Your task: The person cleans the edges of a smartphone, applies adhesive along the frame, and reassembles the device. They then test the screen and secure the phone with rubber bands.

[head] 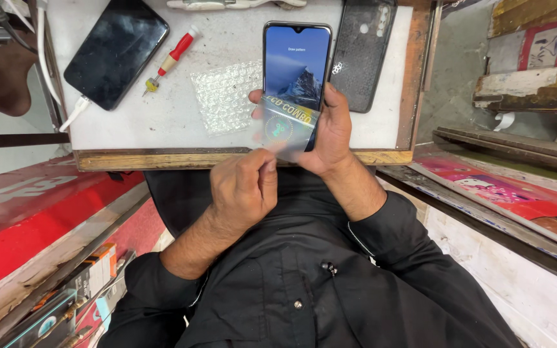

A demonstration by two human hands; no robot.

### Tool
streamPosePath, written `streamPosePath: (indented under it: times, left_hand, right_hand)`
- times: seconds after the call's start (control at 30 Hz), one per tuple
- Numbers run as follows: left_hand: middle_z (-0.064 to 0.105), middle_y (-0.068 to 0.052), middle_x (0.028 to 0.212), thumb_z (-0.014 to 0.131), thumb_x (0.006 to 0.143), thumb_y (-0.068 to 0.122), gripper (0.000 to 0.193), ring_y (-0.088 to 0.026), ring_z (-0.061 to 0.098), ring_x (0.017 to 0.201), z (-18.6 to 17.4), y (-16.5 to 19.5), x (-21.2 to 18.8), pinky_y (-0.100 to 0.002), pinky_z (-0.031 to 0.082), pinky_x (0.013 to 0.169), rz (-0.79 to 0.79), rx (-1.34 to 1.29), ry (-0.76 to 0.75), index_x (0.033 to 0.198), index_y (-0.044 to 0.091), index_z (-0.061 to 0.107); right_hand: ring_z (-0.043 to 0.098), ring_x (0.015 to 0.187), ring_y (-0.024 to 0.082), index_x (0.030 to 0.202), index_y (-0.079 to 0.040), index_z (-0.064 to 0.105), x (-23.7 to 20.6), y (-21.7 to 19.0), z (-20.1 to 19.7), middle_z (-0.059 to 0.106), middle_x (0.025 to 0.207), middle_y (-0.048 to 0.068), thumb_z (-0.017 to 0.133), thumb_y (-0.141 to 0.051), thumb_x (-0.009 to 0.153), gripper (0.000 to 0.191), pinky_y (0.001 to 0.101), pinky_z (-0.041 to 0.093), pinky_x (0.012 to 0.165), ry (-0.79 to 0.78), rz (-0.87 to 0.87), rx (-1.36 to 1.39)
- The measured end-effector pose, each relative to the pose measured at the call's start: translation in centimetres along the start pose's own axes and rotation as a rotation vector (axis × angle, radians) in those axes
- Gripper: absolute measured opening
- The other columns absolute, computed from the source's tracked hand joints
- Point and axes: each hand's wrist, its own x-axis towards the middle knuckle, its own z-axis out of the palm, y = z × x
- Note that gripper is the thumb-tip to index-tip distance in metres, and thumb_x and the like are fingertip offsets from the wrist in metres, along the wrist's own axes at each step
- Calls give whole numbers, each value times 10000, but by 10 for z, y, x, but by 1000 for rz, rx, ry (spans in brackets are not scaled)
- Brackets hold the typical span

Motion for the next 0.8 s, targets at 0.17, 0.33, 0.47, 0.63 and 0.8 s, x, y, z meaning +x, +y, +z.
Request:
streamPosePath:
  times: [0.17,0.33,0.47,0.63,0.8]
  left_hand:
    - [633,-94,752,691,955,-12,219,-259,647,602,4,3,5,-386,486,548,23,12,-66,1120,-7,547]
    - [731,-157,881,676,942,-35,214,-253,617,557,-3,2,6,-391,479,524,32,-28,-37,1087,-10,520]
    - [643,-105,788,659,1000,-10,199,-267,644,619,-4,0,4,-399,488,566,5,-52,-31,1136,-7,514]
    - [645,-107,790,656,1005,0,185,-277,648,630,-1,-2,4,-409,487,572,-2,-49,-39,1128,0,518]
    - [648,-97,769,668,996,-8,190,-246,648,603,3,-3,8,-377,487,548,-16,-41,-61,1130,-2,533]
  right_hand:
    - [643,1251,387,1571,-5,427,1,-3,3,556,1435,327,427,-575,1062,764,559,600,982,10,-2,6]
    - [637,1219,368,1570,10,433,2,-6,4,555,1448,328,428,-578,1061,778,533,598,956,19,-5,-7]
    - [640,1219,378,1549,16,444,3,-7,3,554,1431,341,436,-575,1065,764,522,596,960,37,-9,-31]
    - [638,1236,388,1527,28,451,4,-8,3,552,1404,344,441,-579,1081,754,516,592,969,30,-6,-28]
    - [642,1259,397,1562,-38,433,7,-7,3,553,1437,325,436,-575,1049,743,574,604,983,16,29,62]
